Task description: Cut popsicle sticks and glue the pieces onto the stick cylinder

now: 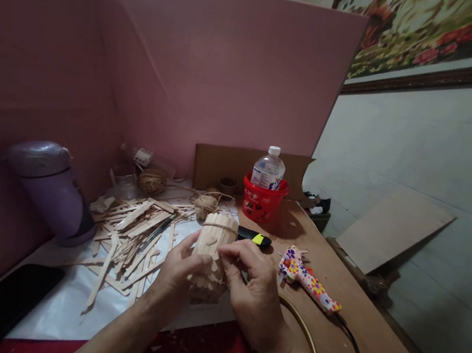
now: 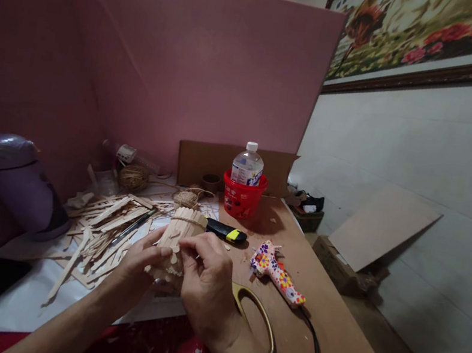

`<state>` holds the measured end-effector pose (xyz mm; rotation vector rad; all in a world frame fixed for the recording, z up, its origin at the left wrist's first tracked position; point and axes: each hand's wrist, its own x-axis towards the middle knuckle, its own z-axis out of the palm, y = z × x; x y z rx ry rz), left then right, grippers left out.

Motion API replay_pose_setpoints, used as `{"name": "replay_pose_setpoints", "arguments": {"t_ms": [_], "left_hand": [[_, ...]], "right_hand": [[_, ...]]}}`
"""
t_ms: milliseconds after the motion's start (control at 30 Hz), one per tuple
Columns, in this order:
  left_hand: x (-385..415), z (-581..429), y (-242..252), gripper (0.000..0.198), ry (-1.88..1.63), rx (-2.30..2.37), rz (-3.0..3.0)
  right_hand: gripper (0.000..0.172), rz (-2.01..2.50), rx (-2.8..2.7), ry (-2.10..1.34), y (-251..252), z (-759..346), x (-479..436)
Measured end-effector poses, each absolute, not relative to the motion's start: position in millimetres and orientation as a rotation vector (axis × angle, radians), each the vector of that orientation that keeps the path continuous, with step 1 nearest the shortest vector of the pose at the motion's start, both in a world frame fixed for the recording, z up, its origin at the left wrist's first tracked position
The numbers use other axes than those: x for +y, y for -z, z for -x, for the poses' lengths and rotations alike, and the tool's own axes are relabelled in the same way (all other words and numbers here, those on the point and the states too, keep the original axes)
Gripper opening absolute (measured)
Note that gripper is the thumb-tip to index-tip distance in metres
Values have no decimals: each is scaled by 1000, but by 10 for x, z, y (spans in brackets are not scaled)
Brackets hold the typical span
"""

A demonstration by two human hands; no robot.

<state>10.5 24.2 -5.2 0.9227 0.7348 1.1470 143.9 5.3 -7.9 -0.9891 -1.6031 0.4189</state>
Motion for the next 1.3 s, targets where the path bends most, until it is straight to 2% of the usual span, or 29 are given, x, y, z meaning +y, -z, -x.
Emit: {"name": "replay_pose_setpoints", "arguments": {"t_ms": [300,600,833,1067,1167,1300], "left_hand": [[246,-93,61,50,-1139,736,-947],[259,-122,70,57,-1213,775,-943],[214,-136,-8,44,-1154,760,-887],[197,-104,29,25,-1130,662,-682],[221,-90,60,30,-1192,688,-742],[284,-68,123,52,-1354,767,-905]], "right_hand": [[17,933,-1625,-407,103,-1433,68],[16,923,-1611,-445,106,-1441,97],[12,1034,-1527,-563,115,-1454,82],[13,976,-1600,-361,79,-1429,12],[14,938,-1636,-335,89,-1418,8],[14,908,-1670,-309,102,-1402,14]]}}
